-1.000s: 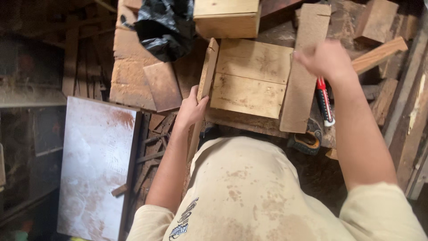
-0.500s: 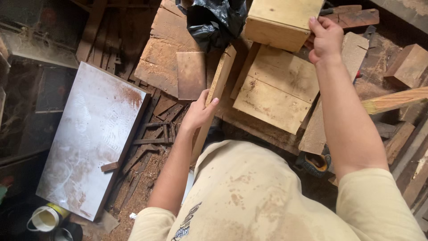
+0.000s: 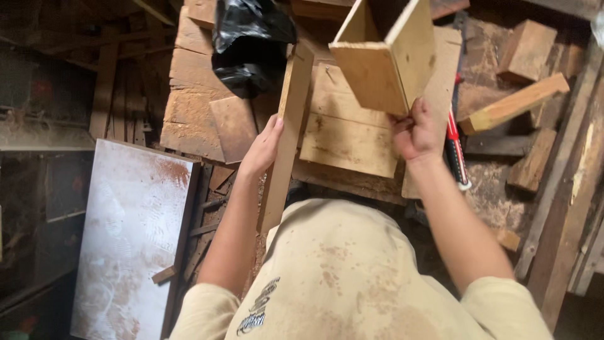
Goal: The person assembles a small wooden box by hammering nails into wooden panels on a workbench. They position and secure each panel, retrieve nails from a black bag, and check the fit of the assembled box.
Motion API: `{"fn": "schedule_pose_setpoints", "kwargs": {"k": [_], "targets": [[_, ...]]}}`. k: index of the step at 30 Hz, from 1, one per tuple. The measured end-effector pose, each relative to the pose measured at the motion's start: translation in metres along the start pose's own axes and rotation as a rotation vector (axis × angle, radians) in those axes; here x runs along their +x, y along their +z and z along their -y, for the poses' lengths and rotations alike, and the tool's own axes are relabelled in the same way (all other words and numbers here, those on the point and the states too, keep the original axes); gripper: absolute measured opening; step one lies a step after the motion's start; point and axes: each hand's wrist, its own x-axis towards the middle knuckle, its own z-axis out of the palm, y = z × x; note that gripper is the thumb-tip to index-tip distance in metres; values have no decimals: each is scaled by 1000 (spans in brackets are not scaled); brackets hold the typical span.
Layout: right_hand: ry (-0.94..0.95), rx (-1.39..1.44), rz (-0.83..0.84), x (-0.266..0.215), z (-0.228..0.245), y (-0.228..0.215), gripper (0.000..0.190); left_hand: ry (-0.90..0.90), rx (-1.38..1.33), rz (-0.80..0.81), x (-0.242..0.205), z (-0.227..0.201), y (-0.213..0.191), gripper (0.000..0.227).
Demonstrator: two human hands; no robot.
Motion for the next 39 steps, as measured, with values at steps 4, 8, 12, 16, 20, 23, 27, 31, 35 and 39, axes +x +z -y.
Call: {"fn": "schedule_pose_setpoints", "kwargs": {"k": [4, 8, 12, 16, 20, 23, 27, 31, 35, 39], "targets": [[41, 176, -29, -24, -30, -30, 38, 10, -121, 95, 22, -11, 20, 56], [55, 198, -47, -28, -54, -36, 38, -32, -125, 169, 34, -23, 34, 60], [32, 248, 137, -15, -59, -11, 35, -78, 245, 177, 44, -27, 40, 65], [170, -200, -358, -13, -42, 27, 37, -328, 313, 208, 50, -10, 52, 69], [105, -1147, -316, -16, -20, 57, 33, -15, 159, 140, 57, 2, 51, 61], [66, -1463, -206, -20, -4, 68, 40, -66, 317, 179, 56, -3, 54, 59], [387, -1315, -233, -23, 21, 82, 69, -28, 460, 206, 58, -20, 64, 61], [-90, -1232, 163, -32, 37, 81, 146, 64, 434, 179, 55, -18, 68, 59], [-209, -1352, 214, -23, 27, 65, 166, 95, 566, 163, 53, -13, 64, 59], [-300, -1608, 195, -5, 16, 42, 168, 69, 689, 131, 46, -20, 58, 60]]}}
